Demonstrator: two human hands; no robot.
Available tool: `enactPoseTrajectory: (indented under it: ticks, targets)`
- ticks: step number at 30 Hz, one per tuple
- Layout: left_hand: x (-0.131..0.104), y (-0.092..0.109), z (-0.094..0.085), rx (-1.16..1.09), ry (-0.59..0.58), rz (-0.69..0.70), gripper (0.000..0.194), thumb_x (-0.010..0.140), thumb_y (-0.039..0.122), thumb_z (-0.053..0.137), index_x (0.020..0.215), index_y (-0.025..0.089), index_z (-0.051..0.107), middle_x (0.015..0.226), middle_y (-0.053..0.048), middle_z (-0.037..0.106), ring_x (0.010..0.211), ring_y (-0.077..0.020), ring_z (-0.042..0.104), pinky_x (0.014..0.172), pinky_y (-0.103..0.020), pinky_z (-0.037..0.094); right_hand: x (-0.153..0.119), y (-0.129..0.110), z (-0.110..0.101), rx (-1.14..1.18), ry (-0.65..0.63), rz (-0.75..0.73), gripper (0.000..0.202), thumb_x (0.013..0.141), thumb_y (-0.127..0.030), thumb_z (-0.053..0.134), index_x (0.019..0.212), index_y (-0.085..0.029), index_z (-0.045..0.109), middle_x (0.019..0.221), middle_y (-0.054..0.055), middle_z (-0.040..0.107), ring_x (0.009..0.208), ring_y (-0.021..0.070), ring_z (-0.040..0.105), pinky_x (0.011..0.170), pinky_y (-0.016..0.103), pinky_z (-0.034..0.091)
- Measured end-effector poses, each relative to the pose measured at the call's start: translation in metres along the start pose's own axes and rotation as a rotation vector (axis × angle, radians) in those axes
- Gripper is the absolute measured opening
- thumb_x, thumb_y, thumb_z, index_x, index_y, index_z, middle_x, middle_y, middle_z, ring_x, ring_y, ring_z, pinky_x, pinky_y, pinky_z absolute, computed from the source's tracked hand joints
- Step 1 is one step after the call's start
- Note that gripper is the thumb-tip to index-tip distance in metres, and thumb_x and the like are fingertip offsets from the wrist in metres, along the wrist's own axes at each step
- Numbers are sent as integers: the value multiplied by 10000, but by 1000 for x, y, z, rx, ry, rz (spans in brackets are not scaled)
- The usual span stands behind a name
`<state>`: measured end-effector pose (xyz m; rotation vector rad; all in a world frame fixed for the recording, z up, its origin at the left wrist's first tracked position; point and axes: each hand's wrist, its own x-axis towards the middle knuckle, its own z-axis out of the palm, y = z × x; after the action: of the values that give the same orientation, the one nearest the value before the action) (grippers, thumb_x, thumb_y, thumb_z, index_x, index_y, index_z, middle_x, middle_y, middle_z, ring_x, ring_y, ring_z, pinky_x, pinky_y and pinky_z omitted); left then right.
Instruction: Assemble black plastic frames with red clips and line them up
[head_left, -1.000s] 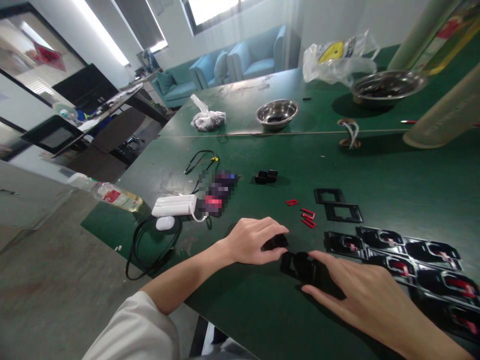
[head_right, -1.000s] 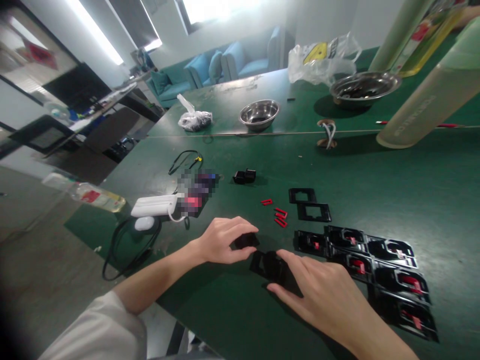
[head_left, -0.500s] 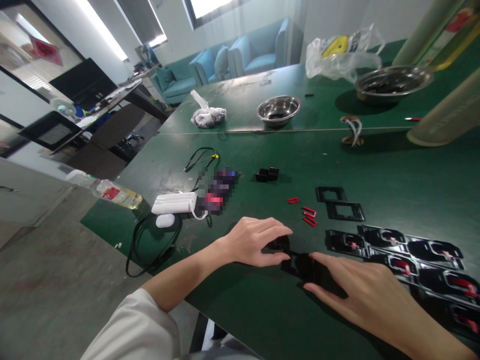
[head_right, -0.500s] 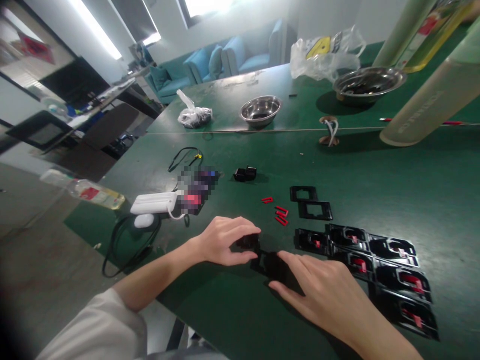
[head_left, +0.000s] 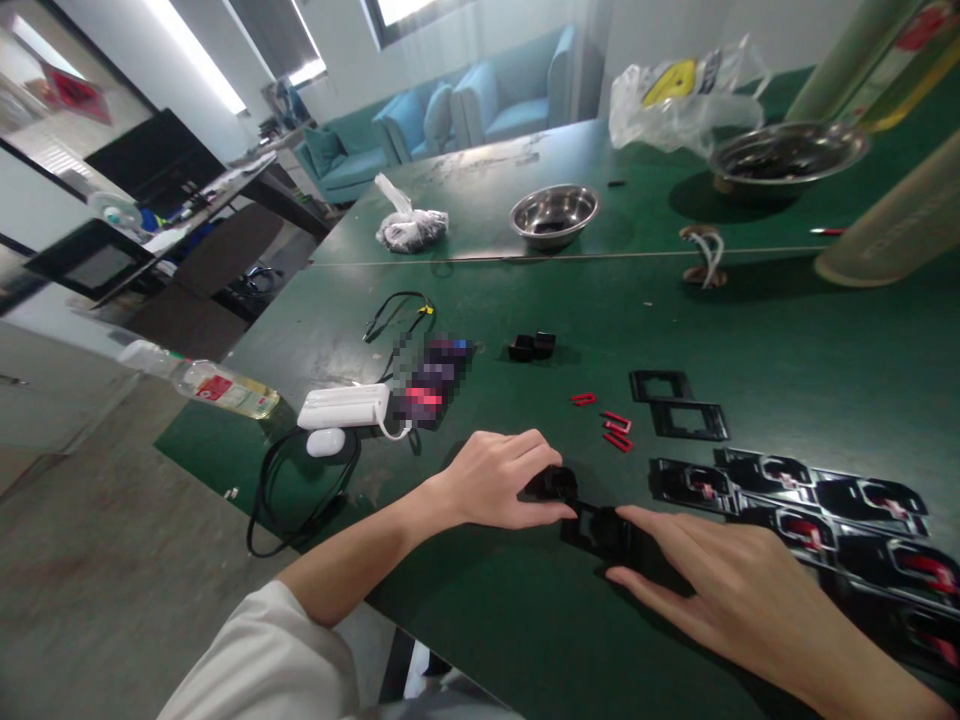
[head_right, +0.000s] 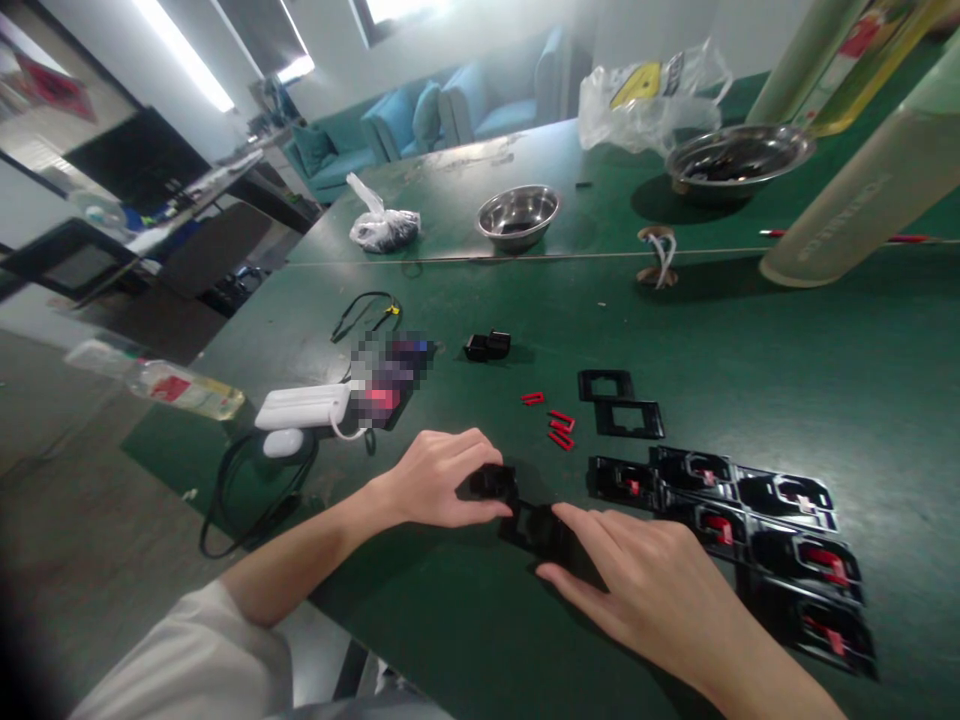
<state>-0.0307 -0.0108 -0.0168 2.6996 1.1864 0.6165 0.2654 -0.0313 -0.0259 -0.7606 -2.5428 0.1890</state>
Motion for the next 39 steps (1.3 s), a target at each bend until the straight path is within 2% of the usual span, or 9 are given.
enactPoseTrajectory:
  ticks: [10, 25, 32, 39]
  targets:
    - [-1, 1, 0, -12, 16, 3, 385, 1014, 560, 581, 1074, 188, 660, 979, -16, 748, 728, -138, 720, 625, -275, 488, 1, 0, 1, -2, 5, -5, 340, 1107, -396, 516, 1229, -112, 657, 965, 102, 812, 762, 229, 800, 620, 319, 599]
    - [0, -1, -8, 17, -111, -4, 338, 981, 497, 625, 1137, 200, 661, 1085, -35, 734, 847, -166, 736, 666, -282, 507, 6, -9, -5, 96, 0, -38, 249, 1078, -319, 502, 1187, -124, 612, 796, 37, 735, 625, 169, 729, 575, 276, 527]
    - [0, 0, -6, 13, -123, -1, 322, 980, 474, 617, 1136, 197, 661, 1073, -35, 729, 846, -168, 731, 669, -283, 513, 10, -14, -11, 129, 30, -55, 222, 1050, -302, 508, 1165, -130, 589, 703, -4, 650, 570, 142, 662, 530, 248, 466]
    - [0, 3, -6, 28, -189, 19, 342, 1009, 478, 576, 1177, 190, 652, 1120, -49, 713, 873, -162, 726, 661, -274, 524, 10, -17, -11, 172, 69, -69, 228, 1025, -293, 539, 1179, -129, 578, 669, -24, 607, 523, 129, 599, 500, 244, 419]
